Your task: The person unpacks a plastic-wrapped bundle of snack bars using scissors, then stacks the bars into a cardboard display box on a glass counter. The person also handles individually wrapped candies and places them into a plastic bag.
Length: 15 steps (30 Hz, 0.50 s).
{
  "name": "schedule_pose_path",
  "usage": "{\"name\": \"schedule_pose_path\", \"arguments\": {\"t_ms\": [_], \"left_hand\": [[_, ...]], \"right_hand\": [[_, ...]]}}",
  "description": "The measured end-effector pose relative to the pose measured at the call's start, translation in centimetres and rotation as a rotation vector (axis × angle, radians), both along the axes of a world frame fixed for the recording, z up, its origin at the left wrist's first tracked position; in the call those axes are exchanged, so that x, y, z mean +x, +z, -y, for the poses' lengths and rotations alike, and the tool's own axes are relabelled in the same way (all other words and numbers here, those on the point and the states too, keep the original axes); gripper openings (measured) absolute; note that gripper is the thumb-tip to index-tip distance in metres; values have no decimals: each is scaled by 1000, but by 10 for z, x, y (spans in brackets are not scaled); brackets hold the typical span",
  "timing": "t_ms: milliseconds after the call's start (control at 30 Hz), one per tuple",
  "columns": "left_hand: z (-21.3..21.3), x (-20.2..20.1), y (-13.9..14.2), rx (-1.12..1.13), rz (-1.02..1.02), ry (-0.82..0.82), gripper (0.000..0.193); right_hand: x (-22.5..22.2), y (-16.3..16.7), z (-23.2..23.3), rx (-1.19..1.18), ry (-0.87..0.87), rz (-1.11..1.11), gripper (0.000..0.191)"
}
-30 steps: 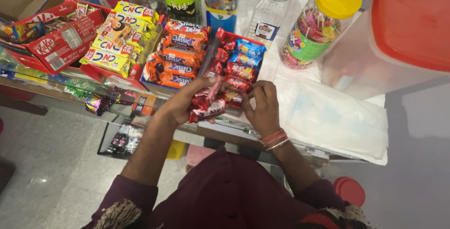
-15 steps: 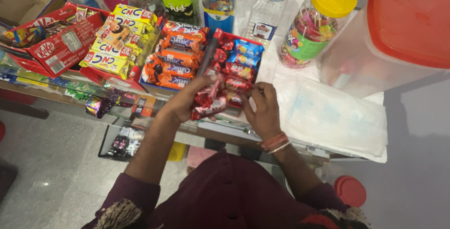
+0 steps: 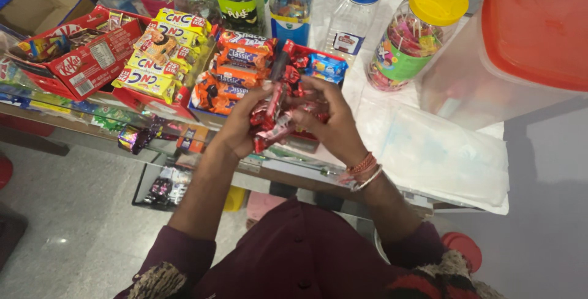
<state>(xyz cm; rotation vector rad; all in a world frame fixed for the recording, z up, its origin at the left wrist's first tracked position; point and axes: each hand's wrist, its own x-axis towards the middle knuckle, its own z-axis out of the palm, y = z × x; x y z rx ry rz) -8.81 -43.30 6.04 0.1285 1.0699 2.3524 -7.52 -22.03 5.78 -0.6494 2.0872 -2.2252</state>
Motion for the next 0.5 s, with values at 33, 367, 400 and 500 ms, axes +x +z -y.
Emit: {"name": "schedule_pose_path", "arguments": {"t_ms": [33, 367, 400, 500], "left_hand": [[0, 1, 1, 11, 4, -10, 54], [-12, 7, 3, 43, 39, 78, 51], [-11, 7, 2, 57, 43, 81, 50], [-11, 9, -2, -56, 23, 114, 52]], "right_hand": [[1, 7, 3, 89, 6, -56, 74], [10, 38, 16, 533, -41, -534, 104], [10, 37, 18, 585, -83, -646, 108], [11, 33, 23, 502, -102, -466, 83]]}}
